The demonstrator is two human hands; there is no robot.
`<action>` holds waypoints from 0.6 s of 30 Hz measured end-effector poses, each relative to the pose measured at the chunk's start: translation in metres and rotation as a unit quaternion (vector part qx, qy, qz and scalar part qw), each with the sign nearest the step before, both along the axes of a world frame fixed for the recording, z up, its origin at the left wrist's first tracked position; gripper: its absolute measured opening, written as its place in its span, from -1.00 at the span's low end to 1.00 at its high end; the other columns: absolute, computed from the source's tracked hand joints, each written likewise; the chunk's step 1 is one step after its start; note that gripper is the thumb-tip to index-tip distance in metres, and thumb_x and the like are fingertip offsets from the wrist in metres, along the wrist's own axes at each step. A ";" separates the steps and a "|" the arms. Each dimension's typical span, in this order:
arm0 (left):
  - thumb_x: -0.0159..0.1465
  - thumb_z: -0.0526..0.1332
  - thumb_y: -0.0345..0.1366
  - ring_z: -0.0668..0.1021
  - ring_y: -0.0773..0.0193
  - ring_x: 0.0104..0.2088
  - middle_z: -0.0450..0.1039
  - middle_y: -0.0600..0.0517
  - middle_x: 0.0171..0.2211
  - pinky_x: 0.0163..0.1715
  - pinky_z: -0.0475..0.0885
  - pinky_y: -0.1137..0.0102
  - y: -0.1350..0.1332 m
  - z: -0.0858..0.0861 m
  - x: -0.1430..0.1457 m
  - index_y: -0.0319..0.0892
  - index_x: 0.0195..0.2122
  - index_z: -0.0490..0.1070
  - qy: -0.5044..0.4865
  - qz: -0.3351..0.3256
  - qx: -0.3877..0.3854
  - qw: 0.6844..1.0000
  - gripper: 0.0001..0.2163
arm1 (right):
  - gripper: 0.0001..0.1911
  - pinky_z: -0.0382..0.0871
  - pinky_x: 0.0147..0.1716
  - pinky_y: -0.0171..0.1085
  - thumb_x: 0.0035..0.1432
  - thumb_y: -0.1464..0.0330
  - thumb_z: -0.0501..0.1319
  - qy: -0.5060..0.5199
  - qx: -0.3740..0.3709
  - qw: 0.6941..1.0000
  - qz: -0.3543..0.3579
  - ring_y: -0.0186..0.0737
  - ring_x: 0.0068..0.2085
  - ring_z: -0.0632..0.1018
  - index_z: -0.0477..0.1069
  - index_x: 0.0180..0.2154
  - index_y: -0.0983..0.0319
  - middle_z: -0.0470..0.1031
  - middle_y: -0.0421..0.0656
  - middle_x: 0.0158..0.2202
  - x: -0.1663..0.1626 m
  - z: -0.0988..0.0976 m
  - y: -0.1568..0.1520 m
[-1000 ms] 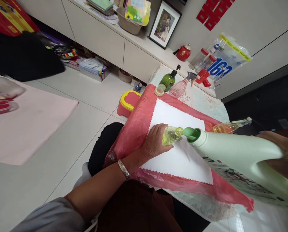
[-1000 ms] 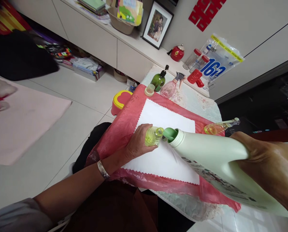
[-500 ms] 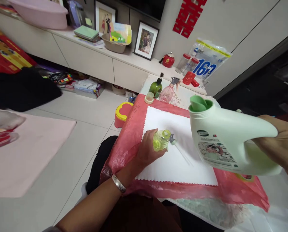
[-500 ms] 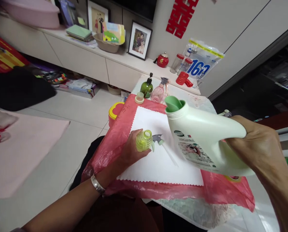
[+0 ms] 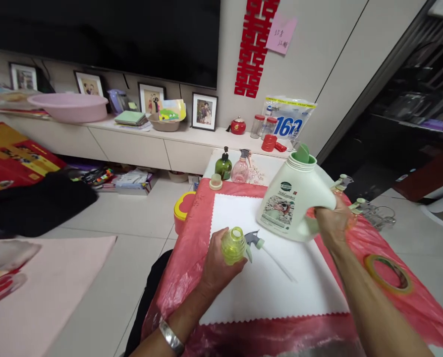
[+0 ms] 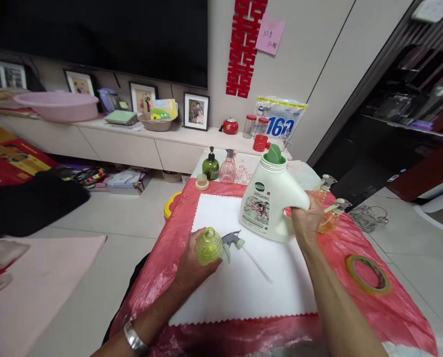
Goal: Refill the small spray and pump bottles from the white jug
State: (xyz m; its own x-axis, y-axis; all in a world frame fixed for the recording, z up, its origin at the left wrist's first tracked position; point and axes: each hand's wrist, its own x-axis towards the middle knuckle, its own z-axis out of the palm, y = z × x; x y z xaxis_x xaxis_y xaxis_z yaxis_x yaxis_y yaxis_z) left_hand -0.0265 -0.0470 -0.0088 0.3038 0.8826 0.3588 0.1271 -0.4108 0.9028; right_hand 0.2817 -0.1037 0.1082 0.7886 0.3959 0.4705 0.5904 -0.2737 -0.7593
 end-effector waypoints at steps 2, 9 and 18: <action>-0.10 0.45 -0.32 0.54 -0.19 0.06 0.45 -0.16 0.05 0.07 0.48 -0.12 0.000 0.001 -0.001 0.00 0.14 0.24 -0.005 -0.002 -0.012 1.000 -0.26 | -0.64 0.29 -0.43 -0.42 0.22 0.12 0.25 0.027 0.000 1.000 0.005 -0.44 -0.44 0.33 0.39 -0.20 0.32 0.33 -0.22 -0.41 0.005 -0.018 0.008; -0.11 0.42 -0.32 0.54 -0.19 0.05 0.46 -0.14 0.04 0.04 0.49 -0.12 -0.001 0.010 -0.001 -0.02 0.12 0.24 0.009 0.005 -0.055 0.998 -0.28 | -0.59 0.33 -0.40 -0.35 0.13 0.06 0.25 0.056 -0.032 0.997 0.045 -0.36 -0.41 0.40 0.42 -0.24 0.30 0.41 -0.18 -0.39 0.010 -0.030 0.006; -0.11 0.47 -0.31 0.54 -0.12 0.06 0.48 -0.09 0.04 0.10 0.47 -0.06 -0.001 0.012 -0.001 0.00 0.11 0.26 -0.008 -0.002 -0.053 0.999 -0.28 | -0.33 0.35 0.00 -0.01 0.05 0.03 0.15 -0.048 -0.081 0.996 -0.006 -0.04 -0.10 0.47 0.39 0.07 0.34 0.47 0.08 -0.05 -0.022 -0.022 -0.065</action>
